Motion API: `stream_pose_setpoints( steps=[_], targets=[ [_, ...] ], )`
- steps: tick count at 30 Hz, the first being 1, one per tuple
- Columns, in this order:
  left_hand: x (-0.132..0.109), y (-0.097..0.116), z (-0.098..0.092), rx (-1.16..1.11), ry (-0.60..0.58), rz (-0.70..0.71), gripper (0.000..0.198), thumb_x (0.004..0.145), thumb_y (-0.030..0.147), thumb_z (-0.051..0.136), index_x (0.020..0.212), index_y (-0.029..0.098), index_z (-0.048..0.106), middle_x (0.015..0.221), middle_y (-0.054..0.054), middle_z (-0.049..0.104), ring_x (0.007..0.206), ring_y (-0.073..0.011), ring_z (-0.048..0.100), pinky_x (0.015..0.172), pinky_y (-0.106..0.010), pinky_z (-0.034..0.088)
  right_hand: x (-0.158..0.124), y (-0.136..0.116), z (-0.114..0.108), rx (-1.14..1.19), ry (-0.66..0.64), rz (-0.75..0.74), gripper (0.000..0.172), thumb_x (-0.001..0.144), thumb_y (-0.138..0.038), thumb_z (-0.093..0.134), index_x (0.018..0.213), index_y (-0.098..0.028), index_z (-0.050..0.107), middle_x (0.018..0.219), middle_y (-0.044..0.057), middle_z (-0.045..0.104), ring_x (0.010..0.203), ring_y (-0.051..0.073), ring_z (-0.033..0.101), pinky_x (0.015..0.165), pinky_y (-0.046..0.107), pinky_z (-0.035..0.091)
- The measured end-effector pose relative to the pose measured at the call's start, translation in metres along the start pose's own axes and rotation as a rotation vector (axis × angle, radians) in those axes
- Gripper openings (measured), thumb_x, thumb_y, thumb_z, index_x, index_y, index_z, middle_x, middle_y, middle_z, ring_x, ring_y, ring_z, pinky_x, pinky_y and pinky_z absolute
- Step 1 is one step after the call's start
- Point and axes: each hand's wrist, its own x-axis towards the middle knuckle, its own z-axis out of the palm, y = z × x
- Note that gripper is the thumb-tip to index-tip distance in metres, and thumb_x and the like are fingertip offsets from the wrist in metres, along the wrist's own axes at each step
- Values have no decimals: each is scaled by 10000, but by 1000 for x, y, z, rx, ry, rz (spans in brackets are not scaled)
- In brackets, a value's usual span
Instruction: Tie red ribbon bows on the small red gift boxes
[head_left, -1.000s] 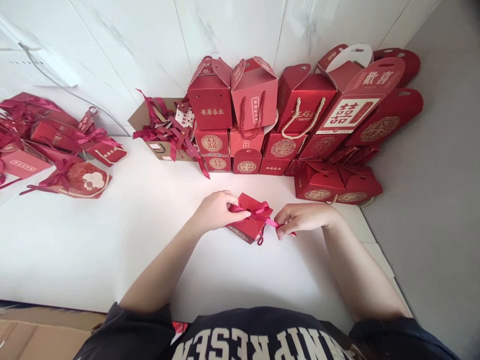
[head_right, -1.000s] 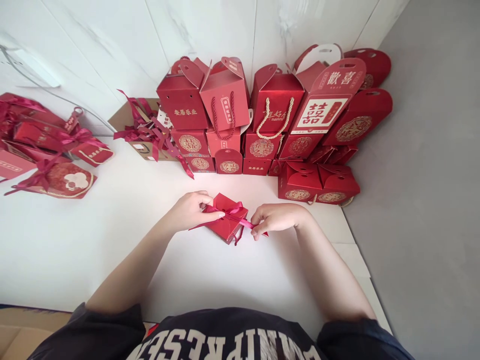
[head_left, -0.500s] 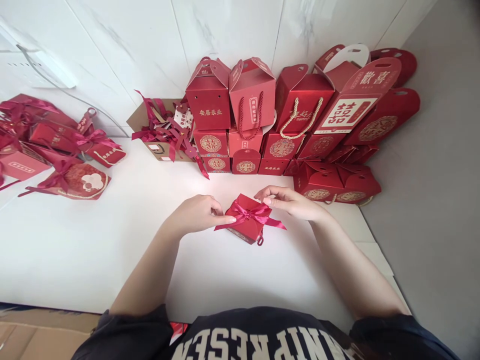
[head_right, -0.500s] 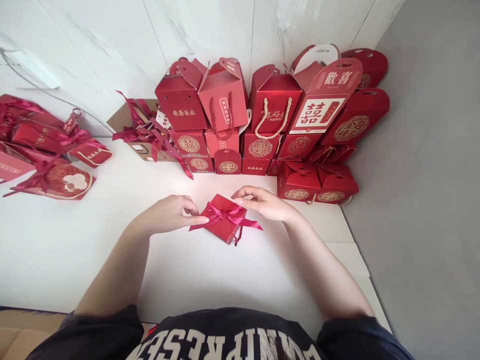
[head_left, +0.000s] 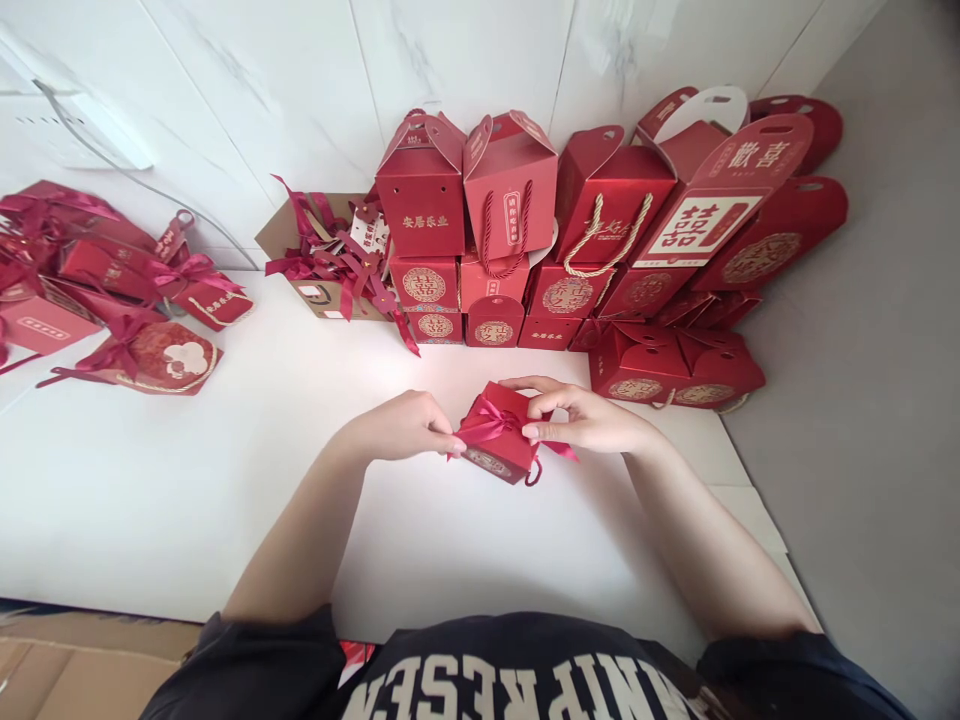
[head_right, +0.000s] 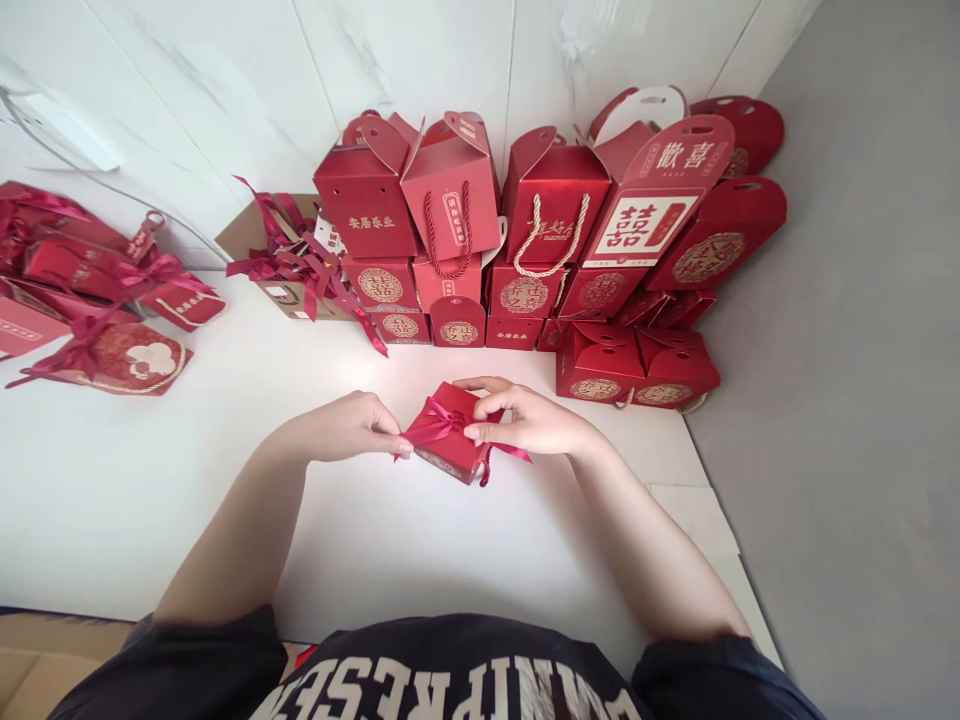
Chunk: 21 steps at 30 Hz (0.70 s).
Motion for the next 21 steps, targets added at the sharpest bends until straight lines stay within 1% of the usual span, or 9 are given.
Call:
stream_pose_setpoints(
  steps=[3,5,7,9,11,14,17,19,21],
  targets=[
    [3,-8,-6,-49,-10,-8,361,735,514,619,716,178,749,650,-13,626,557,-115,446,518,-242,308,-1,-1,-1,23,25,-7,327,853,-506,618,744,-212,709,1423,59,486,1359,279,389,1136,420,261],
    [4,-10,-10,-65,-34,-6,345,739,503,625,734,182,751,696,-15,645,593,-119,463,533,-238,311,0,1,-1,64,61,13,334,859,-506,608,745,-207,704,1386,68,512,1329,276,425,1095,413,322],
    [4,-11,-11,-63,-63,-6,316,736,483,634,714,187,742,668,-5,625,569,-111,432,511,-240,282,1,4,-1,108,86,36,356,865,-506,599,724,-192,690,1352,82,528,1287,277,465,1012,399,408],
    [5,-12,-10,-48,-97,-4,294,728,464,644,669,187,725,635,2,599,543,-106,400,494,-245,257,3,8,-1,140,79,47,377,877,-503,581,712,-179,682,1323,92,540,1251,273,492,943,380,453],
    [6,-14,-10,-36,-128,6,279,727,449,647,650,191,718,640,1,601,549,-109,409,497,-245,262,4,10,-1,153,66,54,396,890,-500,561,701,-172,676,1308,96,546,1226,265,511,929,374,459],
    [9,-17,-10,-36,-157,28,271,738,439,640,661,192,722,696,-9,634,594,-120,464,524,-241,294,6,14,-1,149,68,76,417,889,-506,556,663,-169,652,1299,96,547,1194,257,531,924,374,457],
    [10,-20,-12,-42,-188,50,274,745,438,642,676,189,730,745,-21,657,633,-129,499,546,-237,313,8,18,-1,147,79,75,423,871,-510,580,622,-171,627,1273,90,558,1213,261,513,949,376,440],
    [9,-23,-14,-39,-196,54,265,738,436,656,694,189,742,750,-25,664,640,-131,502,549,-234,314,10,20,0,153,88,70,417,856,-516,596,619,-175,634,1261,85,561,1235,267,495,981,384,422],
    [9,-25,-15,-14,-194,42,271,730,445,667,705,189,751,712,-21,652,608,-124,476,534,-234,301,10,21,1,158,94,67,411,844,-523,607,624,-178,646,1257,84,559,1238,271,493,988,390,419]
  ],
)
